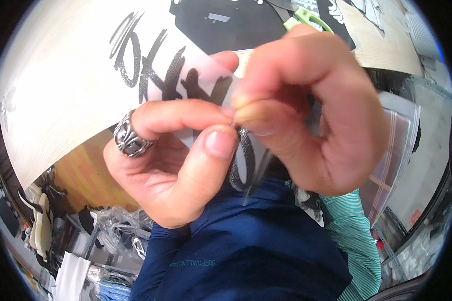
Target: The person uses green-handled scissors to cut out a black graphic sticker from a white backing sheet. They rotate the sheet and trim around the design, then peel away the excess backing to reveal the cutout.
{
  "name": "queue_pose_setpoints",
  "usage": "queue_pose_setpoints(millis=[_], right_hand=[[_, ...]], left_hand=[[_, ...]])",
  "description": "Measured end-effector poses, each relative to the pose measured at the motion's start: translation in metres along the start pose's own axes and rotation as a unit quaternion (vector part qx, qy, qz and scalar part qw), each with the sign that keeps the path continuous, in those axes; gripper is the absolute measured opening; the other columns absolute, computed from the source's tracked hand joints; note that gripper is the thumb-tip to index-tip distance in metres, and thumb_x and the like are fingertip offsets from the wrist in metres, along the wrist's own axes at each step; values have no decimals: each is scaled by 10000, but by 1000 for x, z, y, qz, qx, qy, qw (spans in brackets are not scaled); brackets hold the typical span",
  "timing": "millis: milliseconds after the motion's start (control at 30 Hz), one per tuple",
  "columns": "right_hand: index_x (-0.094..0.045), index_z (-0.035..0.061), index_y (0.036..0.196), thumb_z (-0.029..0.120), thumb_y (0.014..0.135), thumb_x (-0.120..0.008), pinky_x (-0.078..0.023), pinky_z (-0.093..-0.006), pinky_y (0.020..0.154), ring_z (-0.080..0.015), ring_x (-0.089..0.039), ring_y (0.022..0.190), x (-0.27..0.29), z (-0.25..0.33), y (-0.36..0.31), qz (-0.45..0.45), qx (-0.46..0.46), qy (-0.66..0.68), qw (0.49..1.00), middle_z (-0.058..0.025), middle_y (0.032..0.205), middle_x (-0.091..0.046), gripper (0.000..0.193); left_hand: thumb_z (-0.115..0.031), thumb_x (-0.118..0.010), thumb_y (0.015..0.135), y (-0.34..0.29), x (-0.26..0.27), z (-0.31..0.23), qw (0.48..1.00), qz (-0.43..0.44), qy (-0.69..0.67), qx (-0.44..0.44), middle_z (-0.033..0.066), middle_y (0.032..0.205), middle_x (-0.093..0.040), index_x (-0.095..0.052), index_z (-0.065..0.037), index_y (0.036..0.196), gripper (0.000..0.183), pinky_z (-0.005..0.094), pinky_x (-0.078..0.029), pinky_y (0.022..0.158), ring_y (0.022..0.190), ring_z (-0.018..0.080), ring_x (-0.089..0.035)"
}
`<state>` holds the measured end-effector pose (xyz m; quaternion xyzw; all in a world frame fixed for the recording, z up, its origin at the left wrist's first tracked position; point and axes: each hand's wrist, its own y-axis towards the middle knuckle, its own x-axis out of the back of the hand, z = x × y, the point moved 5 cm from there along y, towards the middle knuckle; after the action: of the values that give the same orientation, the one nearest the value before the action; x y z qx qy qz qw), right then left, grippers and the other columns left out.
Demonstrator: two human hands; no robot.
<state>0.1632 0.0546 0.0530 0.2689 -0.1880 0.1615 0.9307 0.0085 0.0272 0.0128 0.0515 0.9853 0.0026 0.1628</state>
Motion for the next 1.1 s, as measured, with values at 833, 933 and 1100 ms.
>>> queue_pose_setpoints(millis=[833, 933, 1100], right_hand=[[-637, 2, 992, 150, 776, -736, -457, -318, 705, -223, -577, 771, 65, -67, -30, 2, -229, -372, 900, -113, 850, -606, 280], [-630, -9, 970, 142, 780, -725, -462, -319, 700, -221, -572, 741, 62, -70, -32, 5, -251, -353, 901, -117, 828, -606, 261], [-623, -30, 956, 80, 814, -658, -477, -306, 700, -210, -595, 748, 62, -66, -28, 21, -297, -350, 888, -130, 849, -615, 183]], left_hand=[[-27, -655, 854, 13, 0, 10, 980, -61, -85, -167, 165, 1008, -635, -601, 40, 940, 122, 312, -439, 896, 1065, 232, -578], [-64, -646, 856, 5, 0, -4, 986, -80, -24, -145, 212, 1091, -618, -603, 28, 943, 134, 308, -393, 933, 1053, 209, -566], [-87, -632, 864, 2, 3, -15, 984, -106, 12, -139, 263, 1173, -599, -597, 15, 945, 135, 294, -361, 955, 1036, 186, -558]])
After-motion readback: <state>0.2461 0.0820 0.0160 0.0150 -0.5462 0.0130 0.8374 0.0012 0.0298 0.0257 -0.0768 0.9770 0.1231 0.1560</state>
